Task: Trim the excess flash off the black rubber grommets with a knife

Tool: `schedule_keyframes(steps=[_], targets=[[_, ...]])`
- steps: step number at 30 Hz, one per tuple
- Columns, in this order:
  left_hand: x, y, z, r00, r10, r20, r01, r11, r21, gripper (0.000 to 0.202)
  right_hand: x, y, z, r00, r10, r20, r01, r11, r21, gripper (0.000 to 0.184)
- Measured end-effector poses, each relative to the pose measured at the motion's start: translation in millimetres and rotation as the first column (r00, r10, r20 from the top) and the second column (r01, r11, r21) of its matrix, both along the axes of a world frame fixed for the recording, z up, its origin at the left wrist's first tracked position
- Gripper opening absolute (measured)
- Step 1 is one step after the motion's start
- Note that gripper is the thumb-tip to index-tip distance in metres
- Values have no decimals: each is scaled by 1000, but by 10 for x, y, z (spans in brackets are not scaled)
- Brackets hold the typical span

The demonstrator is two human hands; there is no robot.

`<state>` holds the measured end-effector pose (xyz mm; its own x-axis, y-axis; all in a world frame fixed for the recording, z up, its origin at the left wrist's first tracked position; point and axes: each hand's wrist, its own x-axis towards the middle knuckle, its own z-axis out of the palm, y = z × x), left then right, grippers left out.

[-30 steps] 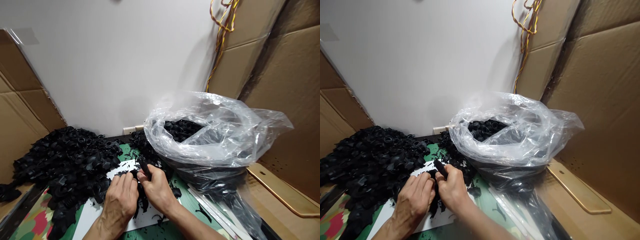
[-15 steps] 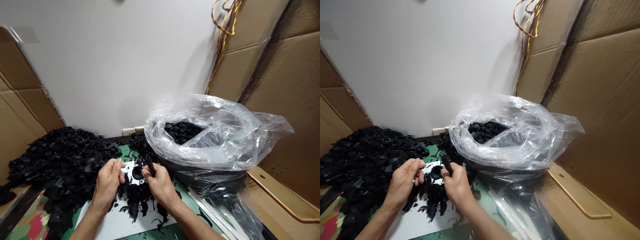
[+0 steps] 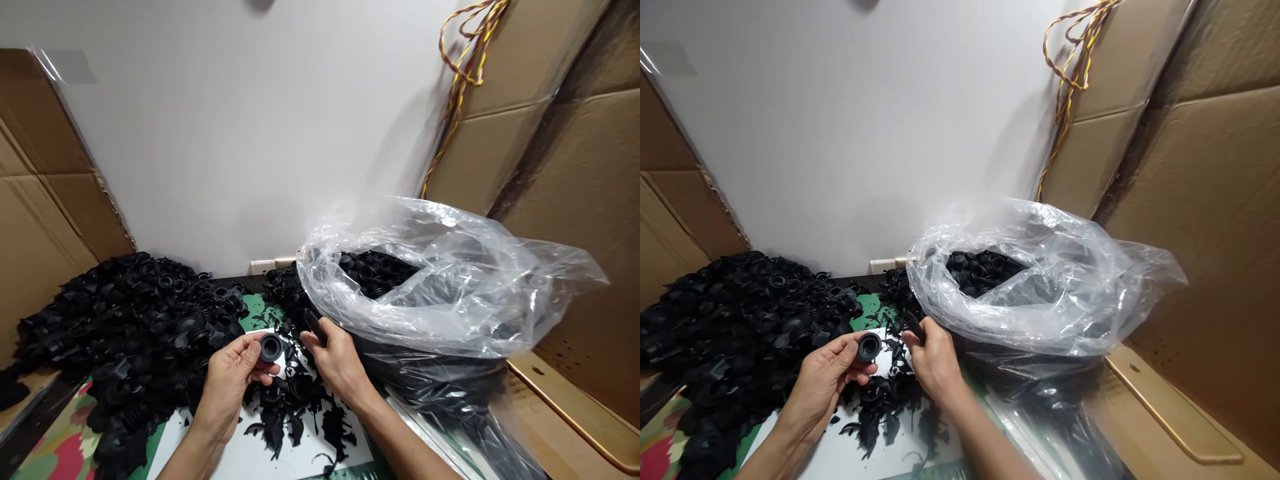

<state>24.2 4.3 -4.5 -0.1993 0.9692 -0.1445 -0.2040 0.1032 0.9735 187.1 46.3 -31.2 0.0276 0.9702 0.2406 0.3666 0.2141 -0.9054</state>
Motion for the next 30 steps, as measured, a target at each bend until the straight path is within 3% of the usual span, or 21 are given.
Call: schedule_keyframes(steps=[5, 6, 9, 12, 14, 16, 17, 20, 22, 26, 28, 30], targets=[[-13, -25, 7, 1000, -1, 13, 1, 1000, 10, 46, 39, 22, -56, 971, -20, 236, -9, 993, 120, 16], [-12, -26, 12, 1000, -5, 15, 5, 1000, 10, 45, 46, 26, -61, 973, -24, 231, -8, 990, 137, 10], [-5, -22, 29, 999, -11, 46, 11, 1000, -3, 44, 66, 30, -52, 992, 12, 127, -31, 988, 149, 22], [2, -13, 38, 996, 0, 92, 2, 1000, -25, 41, 70, 16, -30, 997, 63, 42, -67, 993, 95, 6], [3, -11, 38, 992, 6, 123, -1, 999, -44, 41, 63, 0, -22, 998, 63, 30, -65, 994, 83, 13], [1, -9, 33, 988, 5, 154, 6, 998, -66, 41, 53, -11, -24, 997, 66, 29, -69, 991, 113, 9], [0, -7, 29, 986, 2, 168, 10, 997, -74, 40, 49, -13, -27, 997, 74, 30, -78, 987, 144, 13], [-1, 0, 17, 982, -1, 191, 19, 996, -88, 38, 40, -7, -41, 996, 83, 42, -90, 966, 244, 53], [-2, 4, 12, 981, -1, 195, 18, 996, -89, 36, 39, -3, -45, 994, 92, 51, -102, 963, 249, 61], [-2, 3, 14, 983, -11, 183, 27, 996, -88, 33, 44, -7, -34, 992, 116, 42, -118, 991, 55, 19], [2, 0, 22, 985, -21, 173, 37, 995, -91, 34, 48, -12, -26, 995, 102, 7, -102, 995, 14, 15], [9, -4, 29, 986, -30, 165, 45, 995, -89, 34, 50, -16, -20, 992, 109, -58, -105, 992, 68, 21]])
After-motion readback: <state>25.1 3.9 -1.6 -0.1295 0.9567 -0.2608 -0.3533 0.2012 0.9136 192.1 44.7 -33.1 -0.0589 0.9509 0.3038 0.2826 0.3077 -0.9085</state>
